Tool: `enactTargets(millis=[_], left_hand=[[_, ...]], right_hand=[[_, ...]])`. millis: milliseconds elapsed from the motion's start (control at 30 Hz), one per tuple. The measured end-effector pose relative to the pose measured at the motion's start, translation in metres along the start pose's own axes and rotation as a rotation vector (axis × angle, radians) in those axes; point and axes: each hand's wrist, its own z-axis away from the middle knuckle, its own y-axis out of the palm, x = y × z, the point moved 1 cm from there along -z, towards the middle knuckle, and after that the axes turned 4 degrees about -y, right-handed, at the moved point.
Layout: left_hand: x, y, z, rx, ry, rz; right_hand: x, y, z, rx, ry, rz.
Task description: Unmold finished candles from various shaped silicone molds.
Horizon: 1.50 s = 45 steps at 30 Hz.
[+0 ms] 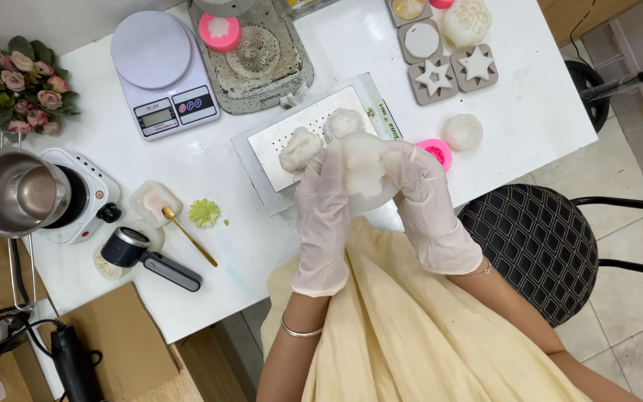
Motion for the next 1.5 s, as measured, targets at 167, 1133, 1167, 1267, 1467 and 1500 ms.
enactTargets(millis=[167, 1133, 1167, 1267, 1467, 1500], left_hand=[[0.029, -0.015, -0.002, 0.007, 0.053, 0.028], [-0.023, 0.003, 0.005, 0.086, -0.03, 0.046], [-0.023, 0.003, 0.004, 0.07, 0.019, -0.064], [-0.016, 0.004, 0.0, 0.032, 0.095, -0.254], [-0.018, 0.004, -0.002, 0.114, 0.023, -0.123], [-0.017, 0.005, -0.001, 0.167, -0.035, -0.022]], right_hand=[[-0.004, -0.003, 0.006, 0.021, -0.098, 0.007], [-0.005, -0.009, -0.002, -0.147, 0.258, -0.418], [-0.014, -0.016, -0.005, -0.128, 0.233, -0.496], [-0.018, -0.017, -0.01, -0.199, 0.279, -0.622], [-0.011, -0.012, -0.008, -0.16, 0.421, -0.884], [0.0, -0.004, -0.006, -0.132, 0.411, -0.722]])
